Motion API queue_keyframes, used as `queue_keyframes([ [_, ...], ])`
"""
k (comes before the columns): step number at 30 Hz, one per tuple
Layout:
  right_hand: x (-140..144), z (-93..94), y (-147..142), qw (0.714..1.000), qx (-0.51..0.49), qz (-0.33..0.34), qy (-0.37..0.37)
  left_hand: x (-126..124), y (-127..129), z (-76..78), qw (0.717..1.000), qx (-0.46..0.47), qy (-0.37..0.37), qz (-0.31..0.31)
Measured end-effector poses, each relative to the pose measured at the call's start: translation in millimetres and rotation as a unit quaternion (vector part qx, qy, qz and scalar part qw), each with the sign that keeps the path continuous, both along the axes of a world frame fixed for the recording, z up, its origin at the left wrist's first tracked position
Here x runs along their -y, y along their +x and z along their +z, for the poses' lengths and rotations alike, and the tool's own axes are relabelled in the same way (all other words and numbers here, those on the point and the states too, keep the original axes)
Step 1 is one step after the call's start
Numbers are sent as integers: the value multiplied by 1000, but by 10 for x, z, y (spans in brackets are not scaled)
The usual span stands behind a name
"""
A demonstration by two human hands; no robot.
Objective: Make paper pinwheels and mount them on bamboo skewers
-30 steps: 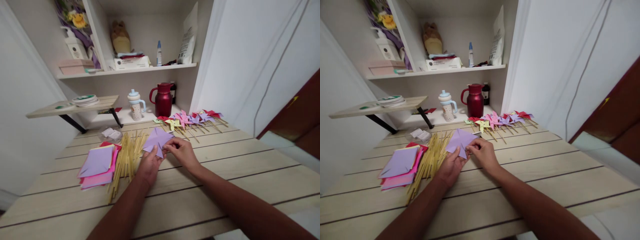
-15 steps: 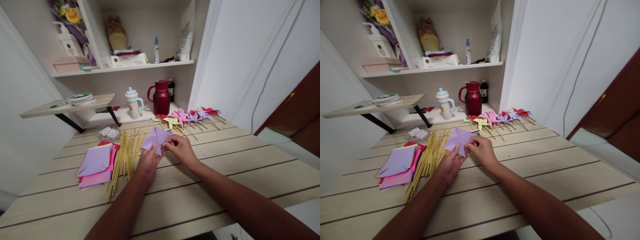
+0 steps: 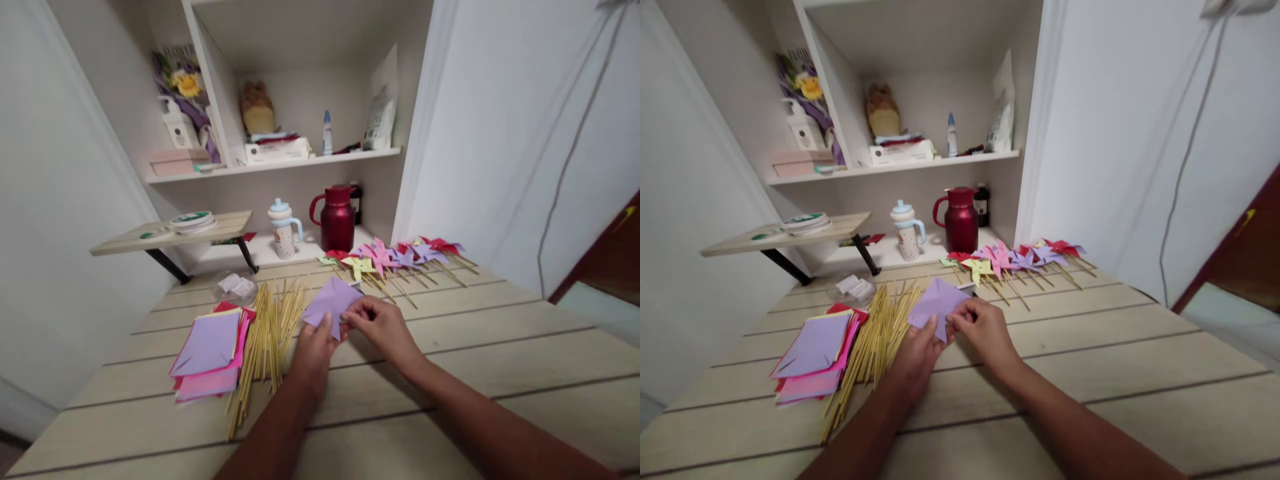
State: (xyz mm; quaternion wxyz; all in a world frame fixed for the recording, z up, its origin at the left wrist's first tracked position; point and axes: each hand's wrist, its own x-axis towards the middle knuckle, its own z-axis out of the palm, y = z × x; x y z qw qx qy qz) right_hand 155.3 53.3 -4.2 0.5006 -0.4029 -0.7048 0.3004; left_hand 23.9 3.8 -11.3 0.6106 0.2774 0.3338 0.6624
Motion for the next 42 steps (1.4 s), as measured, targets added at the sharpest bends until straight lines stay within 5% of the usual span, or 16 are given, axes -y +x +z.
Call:
queue_keyframes([
  [42, -6, -8, -22, 999, 28, 16, -37, -5, -12, -8, 999, -13, 45, 25],
])
